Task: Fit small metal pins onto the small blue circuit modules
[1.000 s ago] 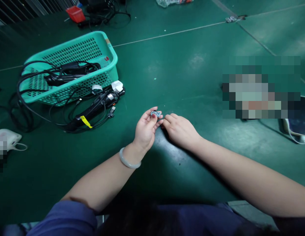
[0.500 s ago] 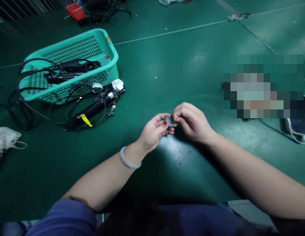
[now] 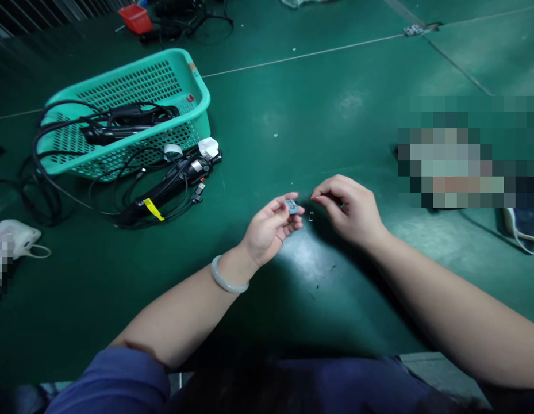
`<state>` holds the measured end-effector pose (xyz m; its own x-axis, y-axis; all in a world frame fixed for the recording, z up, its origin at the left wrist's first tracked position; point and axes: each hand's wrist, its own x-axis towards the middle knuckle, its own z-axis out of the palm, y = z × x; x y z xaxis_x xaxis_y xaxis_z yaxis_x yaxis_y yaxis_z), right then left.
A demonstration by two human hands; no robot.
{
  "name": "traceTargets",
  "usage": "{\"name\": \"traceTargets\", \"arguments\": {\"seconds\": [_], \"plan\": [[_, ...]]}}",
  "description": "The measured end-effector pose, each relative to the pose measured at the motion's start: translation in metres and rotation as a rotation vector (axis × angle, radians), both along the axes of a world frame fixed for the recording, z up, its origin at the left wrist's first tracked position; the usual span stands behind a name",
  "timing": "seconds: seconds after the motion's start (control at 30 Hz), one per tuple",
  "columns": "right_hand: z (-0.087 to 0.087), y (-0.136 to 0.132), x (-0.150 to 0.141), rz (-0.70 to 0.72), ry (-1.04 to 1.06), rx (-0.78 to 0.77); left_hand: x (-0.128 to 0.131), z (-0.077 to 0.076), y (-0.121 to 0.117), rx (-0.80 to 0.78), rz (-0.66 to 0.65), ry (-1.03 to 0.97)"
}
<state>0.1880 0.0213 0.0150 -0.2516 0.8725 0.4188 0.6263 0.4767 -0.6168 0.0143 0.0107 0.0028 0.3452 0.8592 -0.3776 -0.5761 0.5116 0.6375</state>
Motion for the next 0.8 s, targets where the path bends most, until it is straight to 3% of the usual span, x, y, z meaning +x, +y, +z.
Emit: {"name": "traceTargets", "arguments": {"seconds": [0.13,0.27,0.4,0.57,0.8], "plan": [[-0.005,-0.002,0.003,0.167,-0.205,-0.167,-0.002,0.004,0.005,-0.060,0.235,-0.028],[-0.012,-0.005,-0.003,0.192,-0.377,-0.175,-0.001,0.001,0.005,-0.010,0.260,0.021],[-0.012,-0.006,-0.009,0.198,-0.375,-0.104,0.001,-0.003,0.004,0.035,0.266,0.056],[-0.002,-0.010,-0.008,0.047,-0.229,0.099,0.003,-0.003,0.002,0.082,0.259,0.147],[0.000,-0.010,-0.007,0.025,-0.348,0.246,0.006,-0.009,-0.001,0.177,0.268,0.260]]}}
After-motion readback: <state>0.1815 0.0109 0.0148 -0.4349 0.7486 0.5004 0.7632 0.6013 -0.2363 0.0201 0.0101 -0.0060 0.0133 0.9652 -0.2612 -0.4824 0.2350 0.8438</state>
